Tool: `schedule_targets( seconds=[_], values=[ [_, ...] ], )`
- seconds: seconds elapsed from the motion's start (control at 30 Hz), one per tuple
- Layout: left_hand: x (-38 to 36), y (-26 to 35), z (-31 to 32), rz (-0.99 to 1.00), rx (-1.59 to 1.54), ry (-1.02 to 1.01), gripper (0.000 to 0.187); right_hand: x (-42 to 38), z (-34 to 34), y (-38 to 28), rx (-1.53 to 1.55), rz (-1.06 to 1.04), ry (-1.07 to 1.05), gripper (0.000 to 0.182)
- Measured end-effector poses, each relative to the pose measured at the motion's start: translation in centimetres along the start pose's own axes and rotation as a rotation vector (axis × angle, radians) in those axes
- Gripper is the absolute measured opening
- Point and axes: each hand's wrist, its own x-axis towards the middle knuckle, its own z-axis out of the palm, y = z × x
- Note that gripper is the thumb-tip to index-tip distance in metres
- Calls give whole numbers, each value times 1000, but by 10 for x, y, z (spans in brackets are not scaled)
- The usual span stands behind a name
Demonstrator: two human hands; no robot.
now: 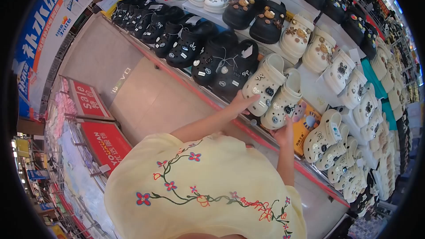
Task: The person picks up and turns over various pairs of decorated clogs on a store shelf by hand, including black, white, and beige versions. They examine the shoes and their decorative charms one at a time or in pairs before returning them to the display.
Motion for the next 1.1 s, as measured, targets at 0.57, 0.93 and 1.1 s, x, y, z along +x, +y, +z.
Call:
schedule_targets(
  seconds=[0.57, 0.93, 1.1],
  values=[
    [3, -23, -20, 5, 145, 50, 77, 18, -22, -29, -970, -703, 363, 61],
    [-88, -95, -171, -87, -239, 608, 39, -8, 186, 9, -1556, -1411, -22, 39],
    [-97, -107, -217, -56, -364, 662, 39, 9, 271, 59, -1418, -1110, -688, 39]
  ],
)
